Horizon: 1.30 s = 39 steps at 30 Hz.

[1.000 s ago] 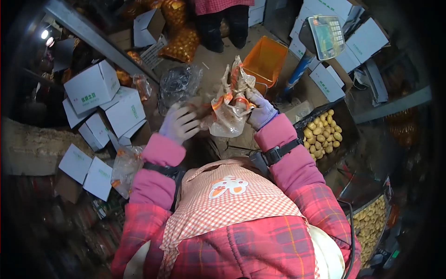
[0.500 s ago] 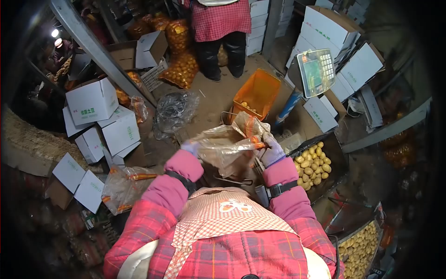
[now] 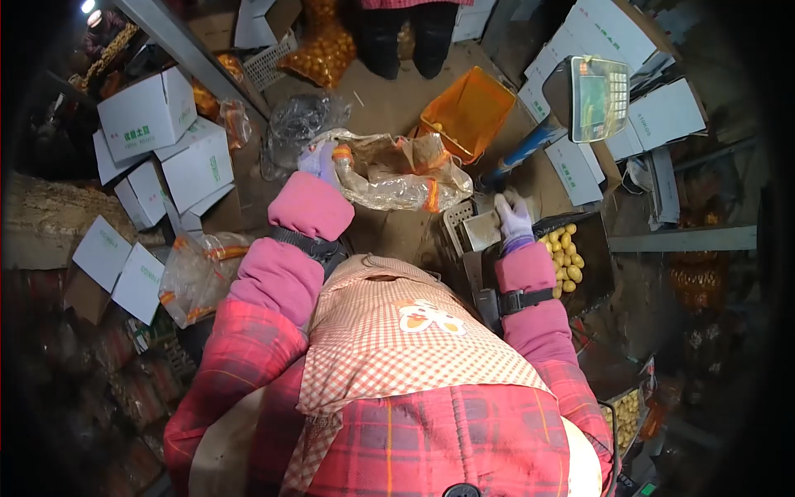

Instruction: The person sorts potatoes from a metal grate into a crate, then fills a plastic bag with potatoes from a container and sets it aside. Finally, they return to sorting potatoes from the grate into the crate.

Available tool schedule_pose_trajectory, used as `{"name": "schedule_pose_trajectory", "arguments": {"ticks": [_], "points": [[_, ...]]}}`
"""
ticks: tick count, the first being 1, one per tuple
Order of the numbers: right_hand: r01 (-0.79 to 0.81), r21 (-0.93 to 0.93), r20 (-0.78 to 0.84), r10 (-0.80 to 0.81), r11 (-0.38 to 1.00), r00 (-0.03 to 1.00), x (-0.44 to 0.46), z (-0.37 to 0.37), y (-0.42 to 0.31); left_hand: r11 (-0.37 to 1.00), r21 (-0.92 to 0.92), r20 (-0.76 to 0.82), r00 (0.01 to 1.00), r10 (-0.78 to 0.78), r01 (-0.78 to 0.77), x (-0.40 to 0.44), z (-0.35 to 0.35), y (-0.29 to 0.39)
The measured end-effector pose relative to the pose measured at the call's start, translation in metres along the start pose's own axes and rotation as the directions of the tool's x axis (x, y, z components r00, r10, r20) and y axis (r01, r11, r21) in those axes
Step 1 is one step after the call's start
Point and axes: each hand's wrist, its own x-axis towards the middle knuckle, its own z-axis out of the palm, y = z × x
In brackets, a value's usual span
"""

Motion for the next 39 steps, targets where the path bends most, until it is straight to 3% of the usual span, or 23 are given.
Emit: {"name": "schedule_pose_trajectory", "arguments": {"ticks": [2, 3, 4, 6, 9, 10, 12, 14, 16, 19, 21, 23, 24, 25, 27, 29, 30, 31, 32, 34, 37, 38, 39], "points": [[0.383, 0.268, -0.068, -0.379, 0.884, 0.923, -0.046, 0.041, -0.087, 0.955, 0.179, 0.018, 0.971, 0.239, -0.238, 0.004, 0.002, -0.044], [0.553, -0.060, -0.038, -0.556, 0.831, 0.831, -0.053, 0.053, -0.112, 0.952, 0.217, -0.018, 0.974, 0.227, -0.218, -0.002, 0.009, -0.037], [0.666, -0.366, 0.059, -0.698, 0.650, 0.714, -0.055, 0.063, -0.131, 0.953, 0.221, -0.018, 0.977, 0.215, -0.205, -0.009, 0.015, -0.011], [0.719, -0.505, 0.251, -0.715, 0.478, 0.652, -0.062, 0.090, -0.157, 0.944, -0.167, 0.008, 0.958, -0.286, 0.283, -0.025, 0.020, 0.051], [0.629, -0.677, 0.431, -0.487, 0.382, 0.760, -0.052, 0.129, -0.125, 0.894, -0.300, 0.104, 0.943, -0.316, 0.333, -0.042, 0.019, 0.039], [0.522, -0.691, 0.494, -0.200, 0.500, 0.846, -0.055, 0.131, -0.134, 0.834, -0.386, 0.150, 0.919, -0.365, 0.395, -0.048, 0.019, 0.045], [0.144, -0.714, 0.331, 0.149, 0.685, 0.932, -0.041, 0.135, -0.090, 0.789, -0.344, 0.176, 0.860, -0.479, 0.509, -0.069, 0.002, 0.046], [0.067, -0.824, 0.237, 0.234, 0.563, 0.943, -0.017, 0.125, -0.025, 0.936, 0.170, 0.240, 0.909, -0.342, 0.307, -0.084, -0.035, 0.010], [-0.038, -0.850, 0.090, 0.216, 0.526, 0.972, -0.004, 0.090, 0.012, 0.885, 0.031, 0.240, 0.856, -0.458, 0.465, -0.096, -0.079, -0.018], [-0.038, -0.782, 0.126, 0.217, 0.622, 0.968, 0.014, 0.062, 0.042, 0.836, 0.239, 0.253, 0.799, -0.545, 0.494, -0.116, -0.145, -0.097], [-0.073, -0.749, 0.127, 0.251, 0.658, 0.960, -0.005, 0.078, 0.001, 0.772, 0.558, -0.006, 0.933, -0.361, 0.302, -0.127, -0.155, -0.139], [-0.055, -0.586, 0.226, 0.228, 0.808, 0.947, -0.007, 0.079, 0.029, 0.776, 0.573, -0.011, 0.950, -0.314, 0.263, -0.120, -0.153, -0.154], [-0.062, -0.589, 0.219, 0.233, 0.805, 0.947, -0.016, 0.079, 0.037, 0.778, 0.589, -0.032, 0.968, -0.250, 0.221, -0.115, -0.151, -0.161], [-0.058, -0.544, 0.178, 0.183, 0.837, 0.967, -0.035, 0.079, 0.043, 0.801, 0.467, -0.013, 0.909, -0.417, 0.375, -0.111, -0.137, -0.157], [-0.086, -0.531, 0.152, 0.194, 0.843, 0.969, -0.077, 0.079, 0.030, 0.881, 0.418, 0.389, 0.833, -0.394, 0.221, -0.100, -0.082, -0.087], [-0.104, -0.612, 0.200, 0.280, 0.784, 0.939, -0.112, 0.087, 0.038, 0.803, 0.461, 0.670, 0.742, -0.034, -0.379, -0.102, -0.017, -0.033], [-0.080, -0.660, 0.229, 0.301, 0.747, 0.925, -0.122, 0.095, 0.068, 0.733, 0.410, 0.674, 0.722, 0.157, -0.543, -0.121, 0.004, -0.059], [0.010, -0.669, 0.248, 0.211, 0.743, 0.945, -0.136, 0.102, 0.084, 0.685, 0.406, 0.793, 0.606, 0.066, -0.605, -0.132, 0.021, -0.066], [0.099, -0.676, 0.275, 0.124, 0.730, 0.953, -0.148, 0.109, 0.094, 0.651, 0.518, 0.813, 0.555, -0.175, -0.554, -0.145, 0.032, -0.067], [0.149, -0.654, 0.364, 0.136, 0.742, 0.921, -0.158, 0.116, 0.094, 0.549, 0.659, 0.741, 0.317, -0.592, -0.514, -0.152, 0.042, -0.085], [0.066, -0.557, 0.155, 0.025, 0.828, 0.988, -0.173, 0.134, 0.118, 0.593, 0.650, 0.739, 0.216, -0.638, -0.474, -0.164, 0.026, -0.091], [-0.078, -0.527, 0.093, 0.149, 0.846, 0.984, -0.174, 0.138, 0.121, 0.592, 0.654, 0.732, 0.195, -0.653, -0.471, -0.168, 0.021, -0.088], [-0.103, -0.560, 0.131, 0.210, 0.822, 0.969, -0.171, 0.140, 0.116, 0.582, 0.649, 0.735, 0.208, -0.645, -0.489, -0.169, 0.019, -0.084]]}}
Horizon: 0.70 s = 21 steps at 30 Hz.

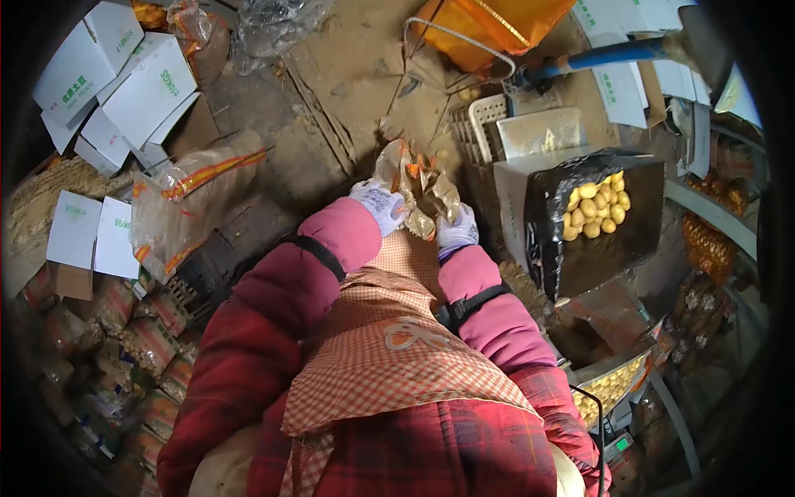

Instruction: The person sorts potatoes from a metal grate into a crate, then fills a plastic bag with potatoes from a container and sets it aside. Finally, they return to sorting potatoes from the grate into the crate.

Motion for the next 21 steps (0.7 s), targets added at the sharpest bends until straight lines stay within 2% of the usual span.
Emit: {"name": "schedule_pose_trajectory", "arguments": {"ticks": [1, 2, 3, 5, 6, 7, 8, 9, 10, 11, 12, 13, 14, 15, 16, 17, 19, 21], "points": [[-0.030, -0.039, 0.063, 0.032, 0.999, 0.998, -0.002, -0.001, -0.001, 1.000, 0.019, -0.019, 1.000, 0.005, -0.004, -0.003, 0.003, 0.001], [0.009, 0.049, -0.060, -0.006, 0.999, 0.998, -0.015, 0.005, 0.002, 1.000, -0.018, -0.134, 0.991, 0.021, -0.024, -0.008, 0.017, -0.003], [0.134, 0.050, -0.118, -0.128, 0.990, 0.985, -0.019, 0.010, 0.006, 0.999, -0.024, -0.136, 0.990, 0.021, -0.024, -0.011, 0.021, -0.006], [0.160, 0.017, -0.003, -0.160, 0.987, 0.987, -0.016, 0.010, 0.015, 0.998, -0.055, -0.147, 0.989, 0.018, -0.026, -0.016, 0.029, -0.013], [0.143, 0.034, -0.007, -0.143, 0.989, 0.990, -0.014, 0.013, 0.019, 0.995, -0.077, -0.217, 0.975, 0.044, -0.062, -0.019, 0.037, -0.015], [0.122, 0.055, -0.012, -0.122, 0.991, 0.992, -0.007, 0.017, 0.025, 0.996, -0.078, -0.207, 0.978, 0.032, -0.049, -0.024, 0.033, -0.016], [0.100, 0.127, -0.004, -0.101, 0.987, 0.995, 0.009, 0.033, 0.052, 0.978, -0.208, -0.207, 0.976, -0.066, 0.022, -0.027, 0.018, -0.016], [0.042, 0.332, 0.071, -0.069, 0.942, 0.995, 0.018, 0.011, 0.036, 0.938, -0.337, -0.200, 0.967, -0.159, 0.085, -0.025, 0.007, -0.017], [-0.026, 0.375, 0.063, 0.002, 0.927, 0.998, 0.016, -0.035, -0.008, 0.754, -0.651, -0.396, 0.889, -0.232, -0.093, -0.020, 0.016, -0.038], [0.012, 0.329, 0.036, -0.025, 0.944, 0.999, 0.030, -0.065, -0.019, 0.472, -0.814, -0.530, 0.763, -0.370, -0.337, -0.018, 0.022, -0.070], [-0.017, 0.398, -0.007, 0.022, 0.917, 1.000, 0.079, -0.059, 0.029, 0.654, -0.754, -0.516, 0.672, -0.531, -0.063, -0.029, -0.011, -0.089], [-0.002, 0.113, -0.248, 0.030, 0.994, 0.968, 0.103, -0.081, 0.023, 0.684, -0.728, -0.591, 0.540, -0.600, -0.037, -0.035, -0.033, -0.116], [0.104, 0.489, -0.082, -0.073, 0.866, 0.994, 0.135, -0.103, 0.037, 0.648, -0.751, -0.644, 0.354, -0.678, -0.127, -0.041, -0.048, -0.140], [0.004, 0.131, -0.093, 0.009, 0.991, 0.996, 0.127, -0.150, -0.015, 0.725, -0.685, -0.700, 0.338, -0.630, -0.069, -0.056, -0.071, -0.160], [0.113, -0.016, -0.229, -0.114, 0.993, 0.967, 0.107, -0.177, -0.058, 0.655, -0.730, -0.596, 0.287, -0.750, 0.196, -0.098, -0.125, -0.098], [0.206, -0.091, -0.244, -0.223, 0.974, 0.944, 0.112, -0.194, -0.074, 0.828, -0.492, -0.790, 0.261, -0.555, 0.269, -0.090, -0.110, -0.162], [0.303, 0.053, -0.332, -0.269, 0.952, 0.904, 0.131, -0.208, -0.086, 0.849, -0.427, -0.818, 0.268, -0.509, 0.309, -0.113, -0.131, -0.151], [0.052, 0.364, -0.246, 0.043, 0.930, 0.968, 0.136, -0.218, -0.109, 0.861, -0.395, -0.843, 0.247, -0.479, 0.322, -0.123, -0.131, -0.142]]}}
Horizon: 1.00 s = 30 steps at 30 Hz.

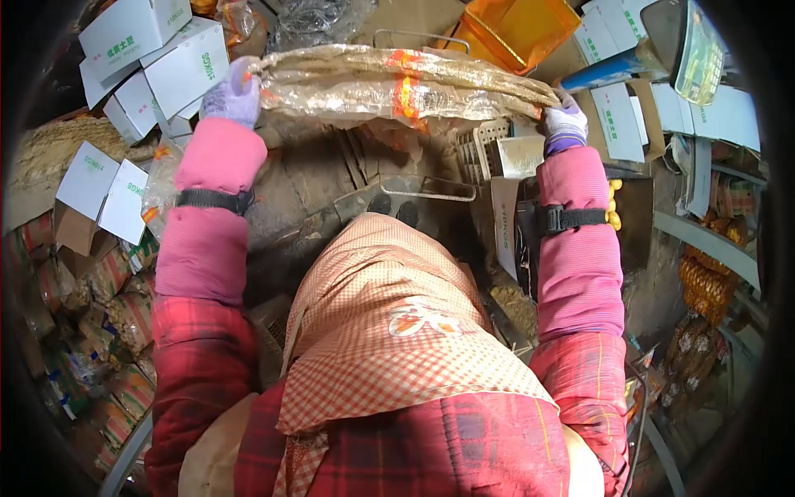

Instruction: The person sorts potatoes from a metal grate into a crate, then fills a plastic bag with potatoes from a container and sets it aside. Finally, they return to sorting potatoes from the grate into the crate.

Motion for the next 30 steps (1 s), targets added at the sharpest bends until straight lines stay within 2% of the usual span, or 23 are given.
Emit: {"name": "schedule_pose_trajectory", "arguments": {"ticks": [1, 2, 3, 4, 6, 8, 10, 12, 14, 15, 16, 18, 19, 20, 21, 22, 23, 24, 25, 26, 28, 29, 30], "points": [[-0.115, 0.295, 0.064, 0.101, 0.949, 0.993, -0.008, 0.001, -0.007, 0.999, 0.021, -0.010, 1.000, 0.028, -0.028, -0.006, -0.005, 0.008], [-0.235, 0.551, 0.157, 0.177, 0.801, 0.972, -0.014, 0.002, -0.011, 1.000, 0.015, -0.019, 0.999, 0.027, -0.027, -0.015, -0.007, 0.017], [0.225, 0.478, 0.058, -0.286, 0.849, 0.956, 0.016, 0.010, 0.028, 0.997, 0.029, 0.069, 0.995, -0.076, 0.074, -0.027, -0.012, 0.035], [0.644, 0.363, 0.015, -0.695, 0.673, 0.719, 0.050, 0.020, 0.072, 0.983, 0.051, 0.156, 0.971, -0.181, 0.175, -0.037, -0.017, 0.044], [0.622, -0.033, 0.121, -0.615, 0.782, 0.779, 0.037, 0.007, 0.098, 0.987, -0.130, 0.056, 0.994, 0.098, -0.090, -0.071, 0.014, 0.015], [0.671, 0.019, 0.195, -0.661, 0.742, 0.725, -0.030, 0.005, 0.086, 0.989, 0.054, 0.378, 0.914, -0.148, 0.138, -0.108, 0.019, 0.009], [0.854, -0.059, 0.229, -0.826, 0.517, 0.516, -0.072, 0.008, 0.076, 0.993, -0.122, 0.368, 0.928, 0.049, -0.004, -0.159, 0.060, -0.045], [0.606, 0.057, 0.349, -0.584, 0.794, 0.733, -0.092, 0.025, 0.112, 0.961, -0.271, 0.274, 0.953, 0.130, -0.053, -0.185, 0.070, -0.026], [0.768, 0.074, 0.418, -0.719, 0.637, 0.556, -0.094, 0.040, 0.103, 0.959, -0.180, 0.313, 0.912, 0.266, -0.218, -0.175, 0.047, 0.047], [0.508, 0.252, 0.518, -0.558, 0.823, 0.648, -0.096, 0.046, 0.107, 0.924, -0.254, 0.309, 0.881, 0.358, -0.286, -0.167, 0.036, 0.083], [0.503, 0.243, 0.529, -0.547, 0.830, 0.648, -0.096, 0.050, 0.110, 0.877, -0.326, 0.293, 0.845, 0.448, -0.352, -0.159, 0.033, 0.107], [-0.023, 0.520, 0.583, -0.334, 0.854, 0.741, -0.090, 0.056, 0.109, 0.850, -0.326, 0.323, 0.797, 0.511, -0.413, -0.162, 0.056, 0.125], [0.162, 0.445, 0.563, -0.415, 0.881, 0.715, -0.094, 0.050, 0.079, 0.818, -0.317, 0.343, 0.746, 0.571, -0.480, -0.160, 0.066, 0.129], [0.167, 0.434, 0.569, -0.413, 0.885, 0.711, -0.084, 0.048, 0.074, 0.820, -0.324, 0.337, 0.753, 0.565, -0.471, -0.152, 0.077, 0.129], [-0.213, 0.575, 0.643, -0.275, 0.790, 0.715, -0.073, 0.047, 0.072, 0.911, -0.265, 0.625, 0.664, 0.411, -0.315, -0.140, 0.088, 0.125], [-0.559, 0.621, 0.732, -0.152, 0.549, 0.664, -0.065, 0.045, 0.069, 0.972, -0.150, 0.848, 0.483, 0.220, -0.179, -0.129, 0.091, 0.121], [-0.395, 0.561, 0.691, -0.148, 0.728, 0.708, -0.058, 0.041, 0.063, 0.958, -0.284, 0.731, 0.640, 0.238, -0.033, -0.120, 0.084, 0.104], [-0.471, 0.385, 0.649, 0.130, 0.794, 0.750, -0.051, 0.043, 0.052, 0.967, -0.248, 0.618, 0.761, 0.197, -0.049, -0.113, 0.091, 0.093], [-0.193, 0.144, 0.593, 0.072, 0.970, 0.802, -0.038, 0.044, 0.054, 0.970, -0.236, 0.585, 0.789, 0.185, -0.052, -0.101, 0.087, 0.081], [0.106, -0.132, 0.555, -0.015, 0.986, 0.832, -0.027, 0.046, 0.056, 0.983, -0.164, 0.541, 0.827, 0.156, -0.078, -0.089, 0.085, 0.074], [0.393, -0.578, 0.468, -0.104, 0.715, 0.878, -0.020, 0.050, 0.025, 0.986, -0.167, 0.561, 0.820, 0.117, -0.027, -0.067, 0.083, 0.056], [0.396, -0.670, 0.497, -0.017, 0.627, 0.868, -0.022, 0.053, 0.000, 0.989, -0.138, 0.566, 0.815, 0.124, -0.055, -0.060, 0.084, 0.052], [0.436, -0.751, 0.465, -0.070, 0.496, 0.882, -0.018, 0.060, -0.001, 0.991, -0.106, 0.568, 0.813, 0.128, -0.081, -0.054, 0.084, 0.049]]}}
